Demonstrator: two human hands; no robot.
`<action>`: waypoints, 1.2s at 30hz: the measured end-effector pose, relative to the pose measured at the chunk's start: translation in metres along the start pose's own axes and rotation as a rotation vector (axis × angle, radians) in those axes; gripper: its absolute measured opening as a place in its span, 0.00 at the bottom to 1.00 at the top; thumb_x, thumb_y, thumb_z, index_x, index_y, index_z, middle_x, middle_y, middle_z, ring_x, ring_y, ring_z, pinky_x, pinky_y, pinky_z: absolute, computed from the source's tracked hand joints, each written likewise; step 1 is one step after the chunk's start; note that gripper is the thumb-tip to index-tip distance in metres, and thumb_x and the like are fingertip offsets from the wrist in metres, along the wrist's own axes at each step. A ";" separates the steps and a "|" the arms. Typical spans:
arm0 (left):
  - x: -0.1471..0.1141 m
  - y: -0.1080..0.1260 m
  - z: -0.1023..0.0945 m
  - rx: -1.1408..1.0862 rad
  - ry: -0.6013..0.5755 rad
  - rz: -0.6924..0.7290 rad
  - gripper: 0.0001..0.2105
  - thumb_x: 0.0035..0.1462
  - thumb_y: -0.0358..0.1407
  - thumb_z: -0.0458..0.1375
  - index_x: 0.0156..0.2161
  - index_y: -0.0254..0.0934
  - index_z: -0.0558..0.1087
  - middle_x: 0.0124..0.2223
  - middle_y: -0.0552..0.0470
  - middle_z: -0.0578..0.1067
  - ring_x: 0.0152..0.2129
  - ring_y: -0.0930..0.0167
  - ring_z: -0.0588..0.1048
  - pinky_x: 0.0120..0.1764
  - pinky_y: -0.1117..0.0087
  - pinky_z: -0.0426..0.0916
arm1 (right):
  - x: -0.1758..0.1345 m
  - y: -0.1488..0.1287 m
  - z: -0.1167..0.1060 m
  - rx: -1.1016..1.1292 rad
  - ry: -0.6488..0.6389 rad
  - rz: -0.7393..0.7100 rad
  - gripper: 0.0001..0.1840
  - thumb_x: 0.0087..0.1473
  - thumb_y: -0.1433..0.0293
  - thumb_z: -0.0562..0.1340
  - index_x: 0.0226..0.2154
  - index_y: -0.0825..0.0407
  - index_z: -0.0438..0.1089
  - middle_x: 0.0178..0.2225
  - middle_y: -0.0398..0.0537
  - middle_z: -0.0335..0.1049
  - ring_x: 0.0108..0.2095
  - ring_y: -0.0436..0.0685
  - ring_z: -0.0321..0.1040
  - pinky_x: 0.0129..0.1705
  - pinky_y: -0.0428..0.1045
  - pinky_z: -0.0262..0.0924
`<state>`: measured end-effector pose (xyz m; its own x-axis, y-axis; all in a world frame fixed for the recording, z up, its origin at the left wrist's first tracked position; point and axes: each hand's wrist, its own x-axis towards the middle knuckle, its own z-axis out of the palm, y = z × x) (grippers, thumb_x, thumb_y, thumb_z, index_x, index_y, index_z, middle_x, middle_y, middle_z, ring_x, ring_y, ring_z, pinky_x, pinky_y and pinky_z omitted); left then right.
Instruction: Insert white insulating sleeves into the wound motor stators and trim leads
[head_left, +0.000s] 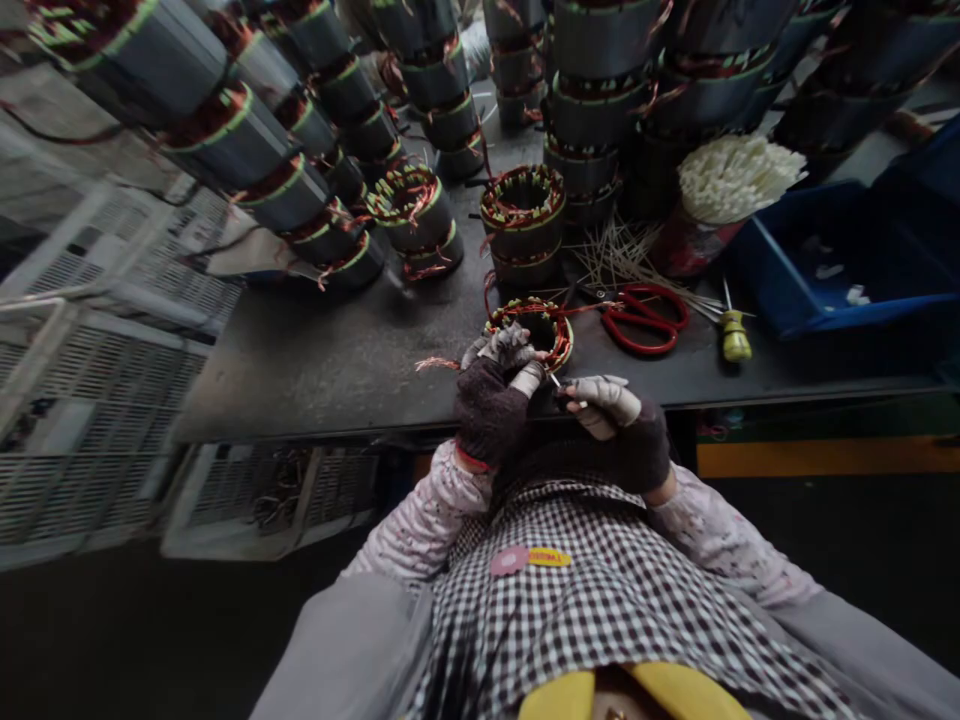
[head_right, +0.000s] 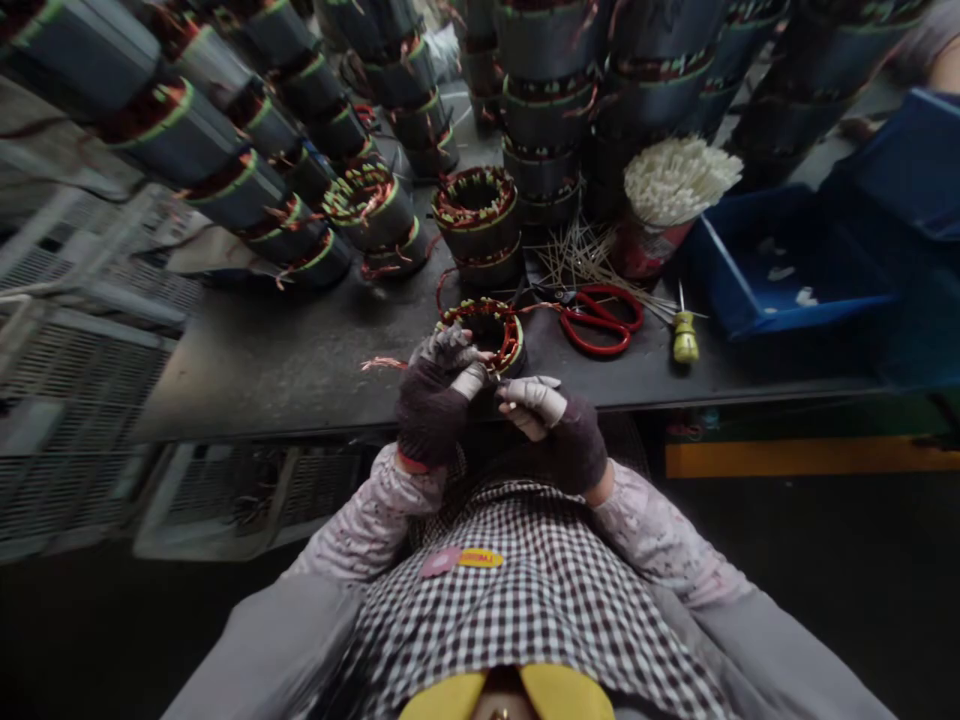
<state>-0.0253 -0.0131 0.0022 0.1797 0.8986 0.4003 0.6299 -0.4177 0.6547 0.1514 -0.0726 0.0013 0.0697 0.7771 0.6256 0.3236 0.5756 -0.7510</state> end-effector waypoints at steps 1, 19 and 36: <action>0.000 0.001 0.001 -0.040 0.014 -0.012 0.10 0.70 0.36 0.60 0.52 0.40 0.80 0.49 0.46 0.85 0.49 0.63 0.84 0.63 0.51 0.74 | 0.005 0.000 0.001 0.037 0.018 0.085 0.11 0.63 0.73 0.68 0.46 0.43 0.78 0.39 0.44 0.85 0.38 0.56 0.83 0.42 0.52 0.80; 0.003 0.006 -0.012 -0.096 0.032 0.070 0.04 0.65 0.38 0.65 0.39 0.42 0.82 0.41 0.53 0.86 0.43 0.65 0.82 0.65 0.52 0.70 | 0.036 -0.002 0.001 -0.299 -0.189 0.058 0.10 0.68 0.66 0.63 0.47 0.48 0.81 0.45 0.54 0.84 0.46 0.63 0.81 0.50 0.59 0.77; 0.001 -0.003 -0.019 0.071 -0.034 0.210 0.14 0.67 0.44 0.61 0.50 0.39 0.81 0.50 0.46 0.86 0.53 0.59 0.82 0.69 0.49 0.66 | 0.050 -0.021 -0.001 0.066 -0.157 0.109 0.04 0.69 0.65 0.64 0.41 0.43 0.76 0.42 0.46 0.81 0.45 0.60 0.79 0.51 0.60 0.79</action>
<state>-0.0412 -0.0129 0.0124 0.3367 0.7975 0.5006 0.6278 -0.5864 0.5118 0.1492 -0.0458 0.0485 -0.0489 0.8628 0.5032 0.2588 0.4976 -0.8279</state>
